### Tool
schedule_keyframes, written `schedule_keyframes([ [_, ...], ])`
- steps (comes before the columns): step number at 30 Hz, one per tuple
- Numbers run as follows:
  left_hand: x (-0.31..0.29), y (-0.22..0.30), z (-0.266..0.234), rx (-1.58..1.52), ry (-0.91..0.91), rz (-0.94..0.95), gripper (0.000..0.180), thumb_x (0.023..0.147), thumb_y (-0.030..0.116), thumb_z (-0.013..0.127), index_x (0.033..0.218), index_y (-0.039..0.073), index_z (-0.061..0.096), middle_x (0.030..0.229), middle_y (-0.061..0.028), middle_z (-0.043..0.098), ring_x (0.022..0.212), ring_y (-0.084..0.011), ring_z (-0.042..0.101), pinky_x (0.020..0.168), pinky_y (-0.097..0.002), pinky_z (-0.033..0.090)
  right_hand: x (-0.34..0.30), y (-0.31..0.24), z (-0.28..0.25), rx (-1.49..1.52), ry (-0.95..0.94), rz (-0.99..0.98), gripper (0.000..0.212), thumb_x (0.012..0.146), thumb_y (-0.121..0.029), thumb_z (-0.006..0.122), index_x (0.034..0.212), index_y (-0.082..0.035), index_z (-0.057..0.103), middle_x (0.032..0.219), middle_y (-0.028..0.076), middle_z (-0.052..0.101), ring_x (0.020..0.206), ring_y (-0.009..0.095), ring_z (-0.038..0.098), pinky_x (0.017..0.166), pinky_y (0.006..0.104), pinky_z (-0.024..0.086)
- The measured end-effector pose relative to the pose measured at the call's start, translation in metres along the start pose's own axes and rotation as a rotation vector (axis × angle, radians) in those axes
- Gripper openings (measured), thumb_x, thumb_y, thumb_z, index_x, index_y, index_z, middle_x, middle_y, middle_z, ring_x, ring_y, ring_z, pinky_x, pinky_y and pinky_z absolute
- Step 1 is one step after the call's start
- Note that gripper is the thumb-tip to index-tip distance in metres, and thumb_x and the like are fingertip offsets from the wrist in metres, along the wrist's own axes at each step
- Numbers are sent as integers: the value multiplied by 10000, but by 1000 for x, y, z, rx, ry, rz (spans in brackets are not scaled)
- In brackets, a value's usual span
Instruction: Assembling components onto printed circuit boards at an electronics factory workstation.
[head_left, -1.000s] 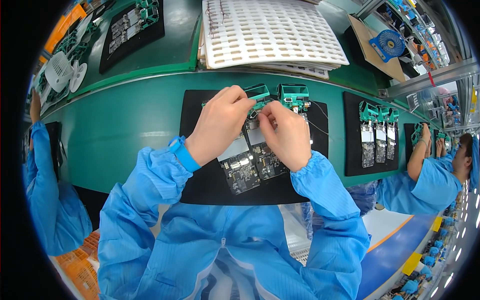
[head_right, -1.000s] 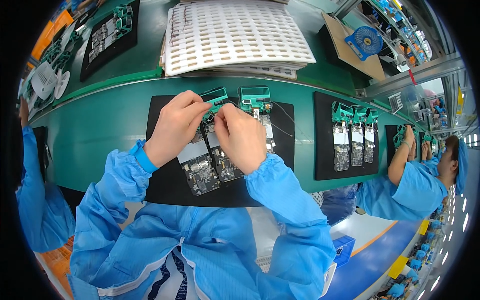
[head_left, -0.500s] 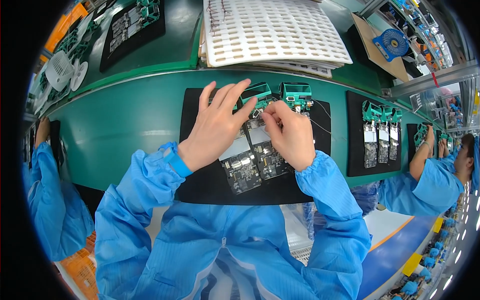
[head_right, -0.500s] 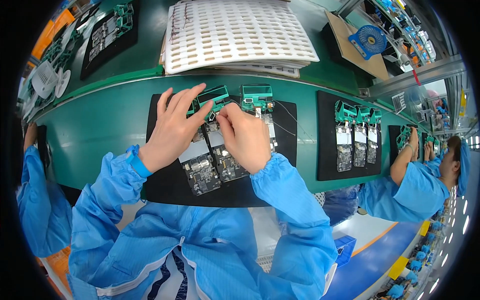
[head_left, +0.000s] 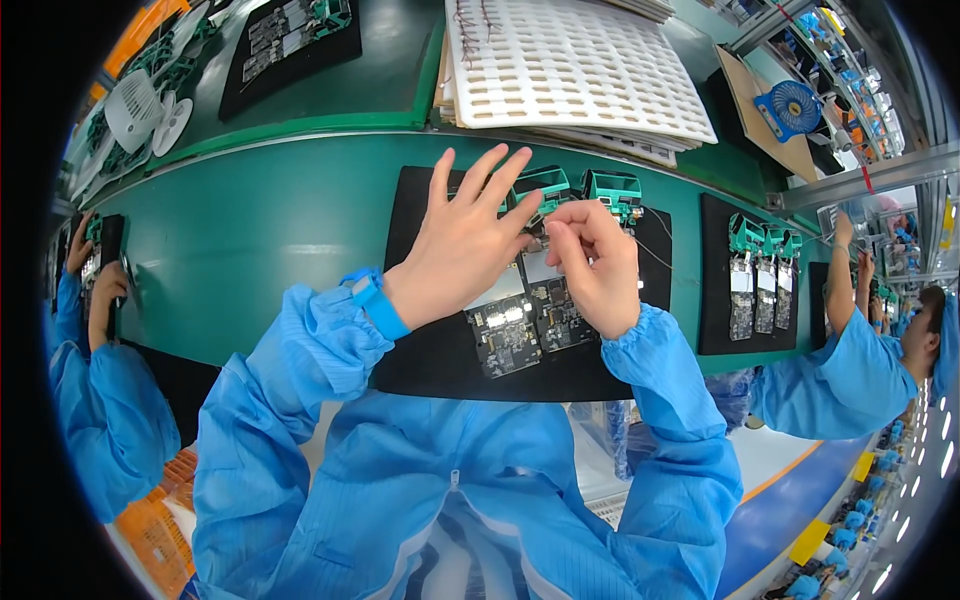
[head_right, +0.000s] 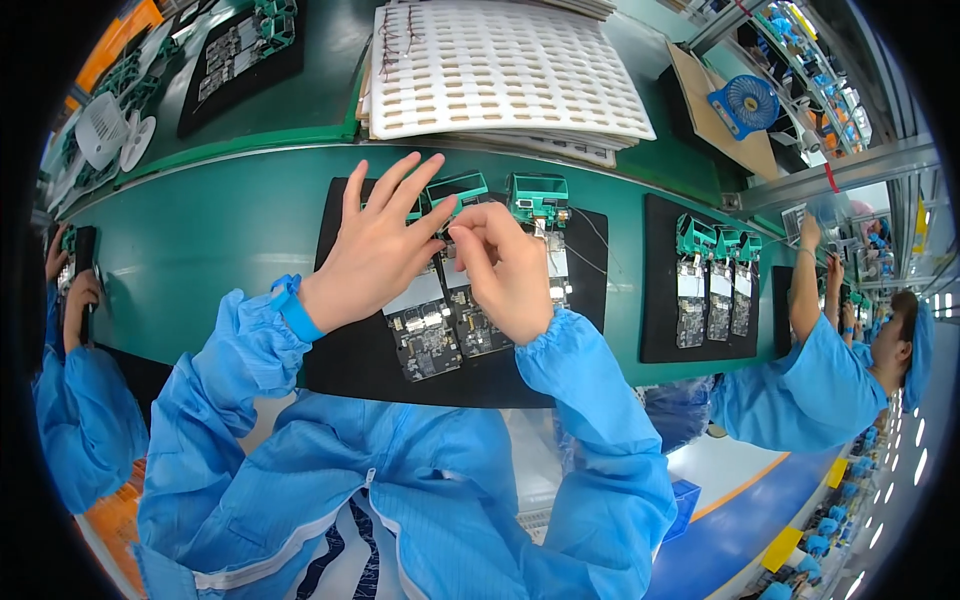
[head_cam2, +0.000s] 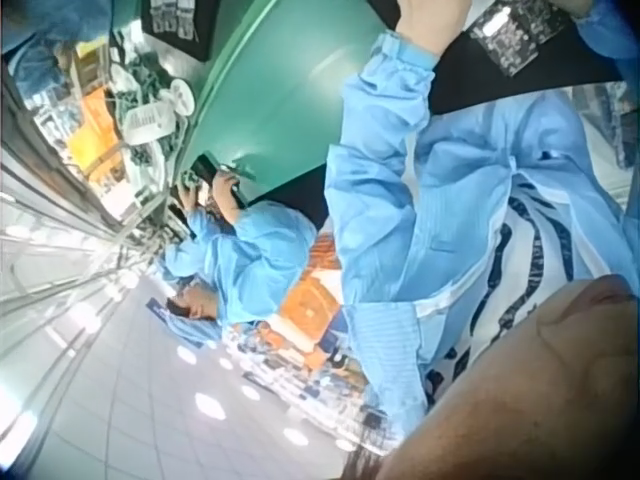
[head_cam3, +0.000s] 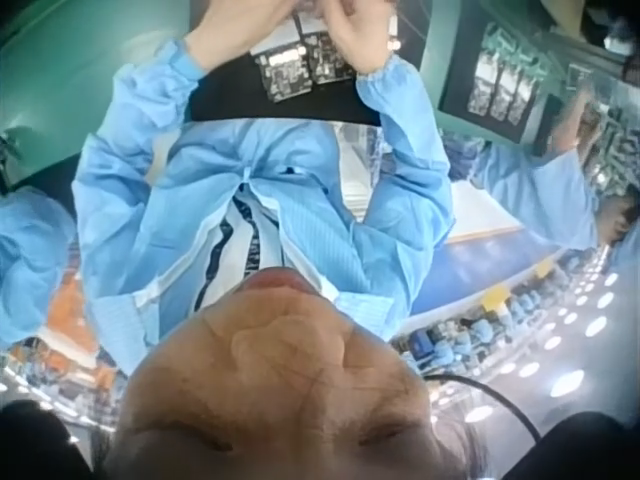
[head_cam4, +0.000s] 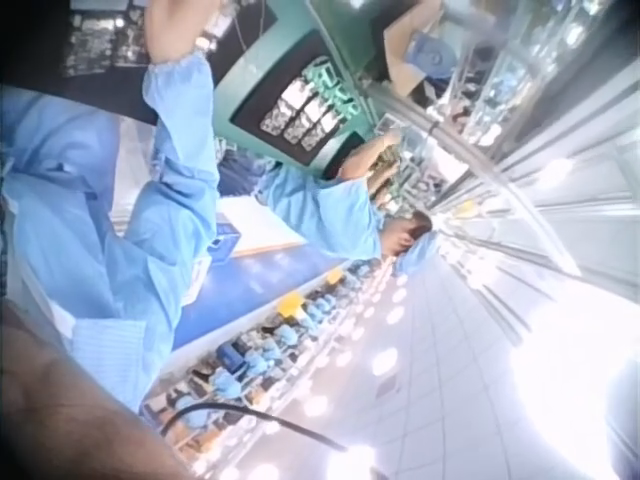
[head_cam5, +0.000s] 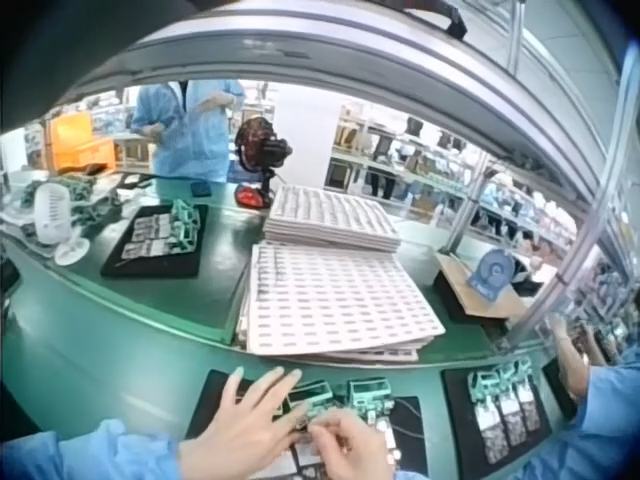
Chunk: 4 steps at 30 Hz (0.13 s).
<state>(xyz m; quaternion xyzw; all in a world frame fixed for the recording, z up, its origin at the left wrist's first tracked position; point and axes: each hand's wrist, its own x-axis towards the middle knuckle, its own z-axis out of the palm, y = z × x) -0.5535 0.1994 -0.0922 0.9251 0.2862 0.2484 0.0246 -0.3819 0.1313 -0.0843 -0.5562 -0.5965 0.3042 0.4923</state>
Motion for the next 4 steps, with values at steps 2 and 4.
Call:
schedule_keyframes([
  [2,-5,-4,2,3,0,1,464,828,194,716,1268,98,609,1499,-151,364,1395,-327,331,1102,-624,202,2,-3,3,5,-6,45,68,962,-53,571,1007,-4,584,737,58,656,643,91,615,536,240,474],
  [4,-8,-4,-1,-19,-7,-14,468,828,187,714,1275,102,605,1513,-147,344,1404,-327,316,1103,-625,201,2,-6,2,11,-10,125,112,982,-74,545,1071,-14,576,749,58,661,656,108,621,572,229,497],
])
